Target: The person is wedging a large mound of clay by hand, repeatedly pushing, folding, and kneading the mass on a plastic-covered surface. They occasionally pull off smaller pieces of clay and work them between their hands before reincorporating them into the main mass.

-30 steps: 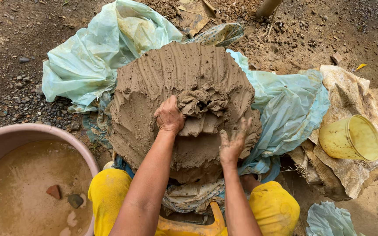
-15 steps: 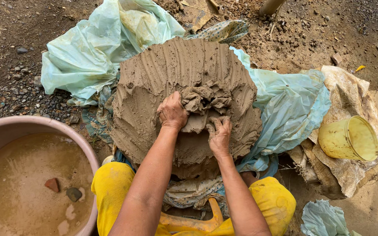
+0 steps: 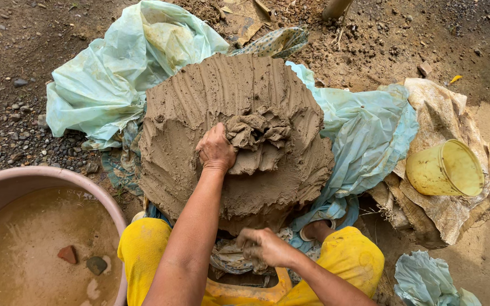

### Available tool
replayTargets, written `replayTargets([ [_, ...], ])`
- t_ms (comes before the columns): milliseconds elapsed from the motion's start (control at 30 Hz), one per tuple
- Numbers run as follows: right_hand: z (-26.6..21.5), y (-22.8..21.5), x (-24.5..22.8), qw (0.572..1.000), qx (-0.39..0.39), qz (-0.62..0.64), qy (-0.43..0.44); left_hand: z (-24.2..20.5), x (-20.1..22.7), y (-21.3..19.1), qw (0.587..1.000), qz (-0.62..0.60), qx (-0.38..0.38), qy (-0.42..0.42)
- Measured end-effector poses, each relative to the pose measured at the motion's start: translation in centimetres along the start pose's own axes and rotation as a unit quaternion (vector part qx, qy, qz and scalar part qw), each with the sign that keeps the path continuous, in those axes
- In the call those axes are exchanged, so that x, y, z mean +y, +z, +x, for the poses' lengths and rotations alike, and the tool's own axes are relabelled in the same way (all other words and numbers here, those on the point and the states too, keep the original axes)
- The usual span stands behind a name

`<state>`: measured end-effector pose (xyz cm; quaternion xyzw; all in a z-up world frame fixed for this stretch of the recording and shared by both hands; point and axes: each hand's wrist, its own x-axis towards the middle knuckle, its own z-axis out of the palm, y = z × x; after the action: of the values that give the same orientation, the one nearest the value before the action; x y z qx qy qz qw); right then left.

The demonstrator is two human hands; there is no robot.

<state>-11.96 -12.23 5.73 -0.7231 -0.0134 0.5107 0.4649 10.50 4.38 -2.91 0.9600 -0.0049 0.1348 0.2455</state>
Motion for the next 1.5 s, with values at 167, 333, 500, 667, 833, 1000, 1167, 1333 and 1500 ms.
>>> replayTargets([
  [167,-1.5,-2.9,1.6,0.925,-0.204,-0.251,-0.198,0.0,-0.3,0.5,1.0,0.001,0.009,-0.003],
  [333,-4.0,-10.3,-1.7,0.941,-0.291,-0.154,0.082,-0.2,-0.1,0.2,1.0,-0.005,0.016,-0.003],
  [500,-4.7,-9.4,-3.7,0.946,-0.235,-0.192,-0.117,-0.3,0.2,-0.1,1.0,0.003,0.008,-0.014],
  [667,-4.3,-9.7,-3.9,0.913,-0.31,-0.266,0.007,-0.2,0.0,0.0,0.999,0.001,0.047,0.012],
  [833,-6.6,-23.4,-8.8,0.925,0.207,-0.317,0.021,-0.2,-0.4,0.6,1.0,-0.002,0.011,-0.003],
  [1000,-4.7,-26.4,-11.2,0.866,0.403,-0.295,-0.036,-0.2,-0.3,0.5,0.998,0.002,0.064,0.016],
  [1167,5.5,-25.0,-8.2,0.925,0.307,-0.22,-0.045,-0.2,-0.4,0.5,1.0,0.003,0.0,-0.005],
  [1333,13.0,-27.4,-4.0,0.953,0.296,-0.03,-0.054,-0.2,0.1,0.0,0.998,-0.005,0.061,0.016],
  [1500,16.3,-26.9,-0.9,0.889,0.395,-0.189,-0.131,-0.4,0.5,-0.5,1.0,0.002,0.024,-0.006],
])
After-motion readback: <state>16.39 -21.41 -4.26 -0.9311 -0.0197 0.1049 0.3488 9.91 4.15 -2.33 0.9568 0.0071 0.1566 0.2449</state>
